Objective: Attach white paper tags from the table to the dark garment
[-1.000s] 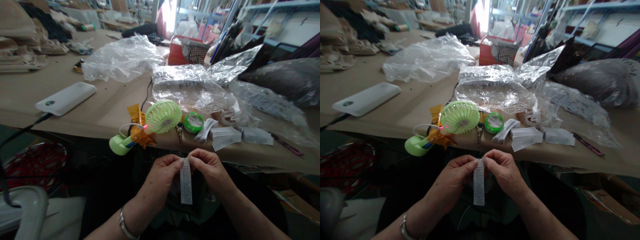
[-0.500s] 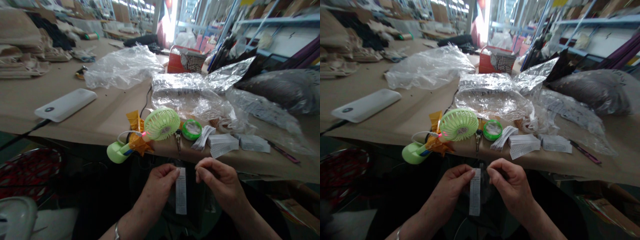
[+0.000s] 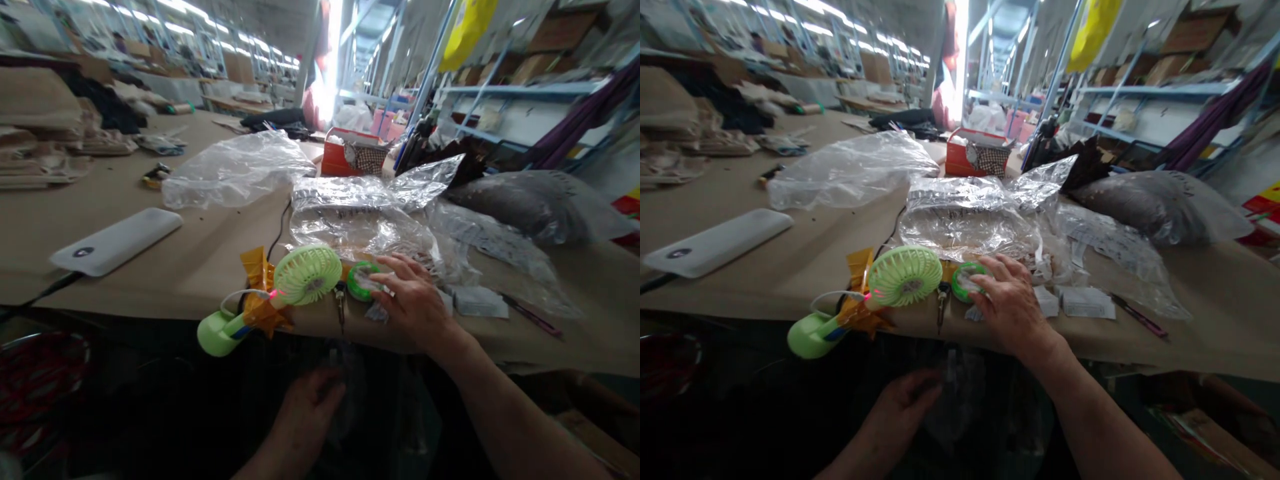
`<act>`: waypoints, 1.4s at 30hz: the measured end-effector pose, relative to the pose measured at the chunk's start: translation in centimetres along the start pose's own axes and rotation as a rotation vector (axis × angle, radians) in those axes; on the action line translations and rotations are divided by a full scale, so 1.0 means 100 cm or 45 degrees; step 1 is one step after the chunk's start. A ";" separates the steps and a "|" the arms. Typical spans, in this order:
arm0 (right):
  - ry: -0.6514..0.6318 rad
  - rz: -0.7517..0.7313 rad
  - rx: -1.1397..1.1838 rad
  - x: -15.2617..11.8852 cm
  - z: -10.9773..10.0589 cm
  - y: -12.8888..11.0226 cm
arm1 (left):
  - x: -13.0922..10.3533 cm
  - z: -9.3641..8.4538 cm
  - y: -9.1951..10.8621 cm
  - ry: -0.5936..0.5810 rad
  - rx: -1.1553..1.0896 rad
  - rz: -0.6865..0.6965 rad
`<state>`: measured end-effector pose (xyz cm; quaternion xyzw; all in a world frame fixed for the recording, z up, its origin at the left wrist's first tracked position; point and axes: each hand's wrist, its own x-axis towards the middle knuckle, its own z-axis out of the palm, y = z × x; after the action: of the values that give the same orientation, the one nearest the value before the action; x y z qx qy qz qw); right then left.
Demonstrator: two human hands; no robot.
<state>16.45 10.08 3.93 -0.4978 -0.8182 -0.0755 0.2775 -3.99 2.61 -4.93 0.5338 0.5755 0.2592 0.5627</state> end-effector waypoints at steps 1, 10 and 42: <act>0.098 0.013 0.083 -0.004 -0.003 0.001 | -0.001 0.000 0.001 0.002 0.016 -0.013; 0.240 0.157 -0.070 -0.067 0.007 -0.009 | -0.010 0.015 0.006 -0.115 -0.082 -0.010; 0.334 0.126 0.103 -0.088 0.002 -0.031 | -0.002 0.037 0.059 -0.284 -0.727 -0.034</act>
<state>16.81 1.84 -0.40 -0.5118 -0.7518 -0.0929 0.4053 1.31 3.07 -0.39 0.3717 0.4210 0.3430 0.7529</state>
